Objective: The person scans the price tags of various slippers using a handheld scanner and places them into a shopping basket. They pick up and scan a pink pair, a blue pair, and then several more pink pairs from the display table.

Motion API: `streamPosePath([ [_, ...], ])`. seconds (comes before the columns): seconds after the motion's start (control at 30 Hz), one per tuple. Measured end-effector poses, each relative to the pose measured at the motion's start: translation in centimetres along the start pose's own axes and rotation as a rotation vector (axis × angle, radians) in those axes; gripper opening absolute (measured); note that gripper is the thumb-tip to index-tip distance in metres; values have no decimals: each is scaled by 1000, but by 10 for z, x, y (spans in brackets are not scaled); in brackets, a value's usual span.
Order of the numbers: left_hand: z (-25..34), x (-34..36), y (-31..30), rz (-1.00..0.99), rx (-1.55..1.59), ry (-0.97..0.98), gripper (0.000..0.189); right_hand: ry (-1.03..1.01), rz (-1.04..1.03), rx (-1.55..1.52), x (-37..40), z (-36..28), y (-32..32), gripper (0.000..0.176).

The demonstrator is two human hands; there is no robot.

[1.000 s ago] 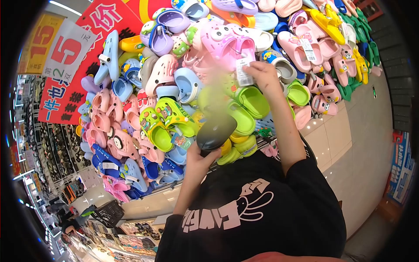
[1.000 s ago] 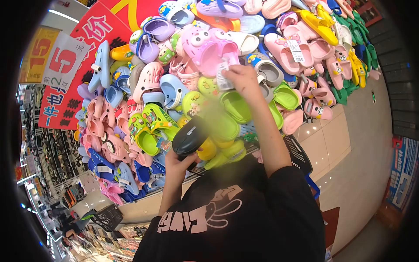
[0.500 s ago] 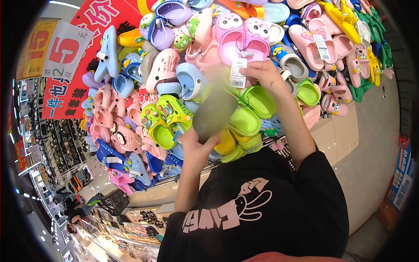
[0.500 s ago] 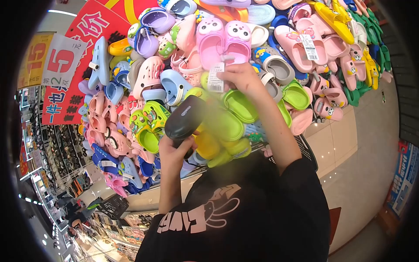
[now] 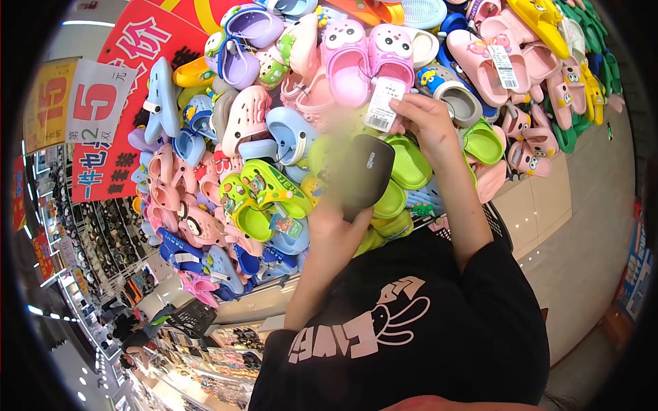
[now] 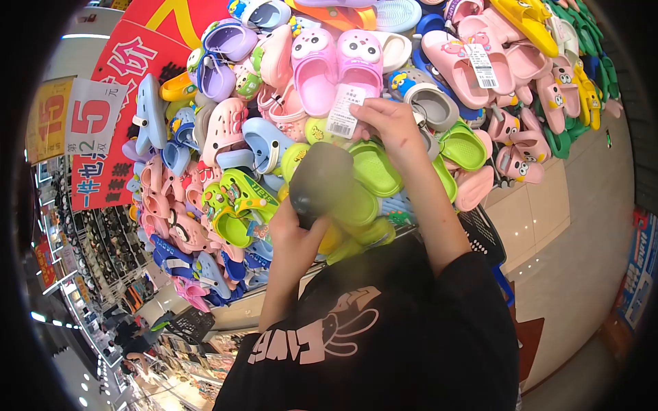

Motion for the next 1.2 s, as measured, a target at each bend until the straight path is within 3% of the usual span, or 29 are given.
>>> streamPosePath([
  [0.5, 6, -7, 13, -10, -85, 3, 32, -10, -18, 21, 7, -3, 2, 19],
  [0.63, 14, -3, 9, 43, -18, -140, 31, -7, -30, 39, 3, -1, 2, 20],
  [0.73, 15, 12, 1, 21, 12, -136, 29, -23, -86, 156, -5, -4, -3, 21],
  [0.8, 16, 24, -2, -24, -11, -65, 29, -26, -62, 506, -6, -13, -4, 20],
  [0.9, 14, 48, -4, -17, 52, -150, 29, -201, 141, 245, 12, -31, -9, 20],
  [0.93, 11, 56, -3, 2, 57, -206, 30, -277, 107, 104, 25, -46, -15, 20],
  [1.03, -5, 87, 2, 14, 78, -279, 30, -292, 238, 33, 54, -59, -36, 20],
  [1.2, -16, 123, 21, -11, 156, -376, 29, -194, 205, 169, 93, -10, -65, 19],
])
Point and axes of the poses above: each hand's wrist, its own x-axis away from the middle knuckle, its own y-axis out of the palm, z = x × y, the point moved 3 cm from there along -x, towards the middle knuckle, and after that the axes turned 15 degrees about x, right-handed, at the moved point
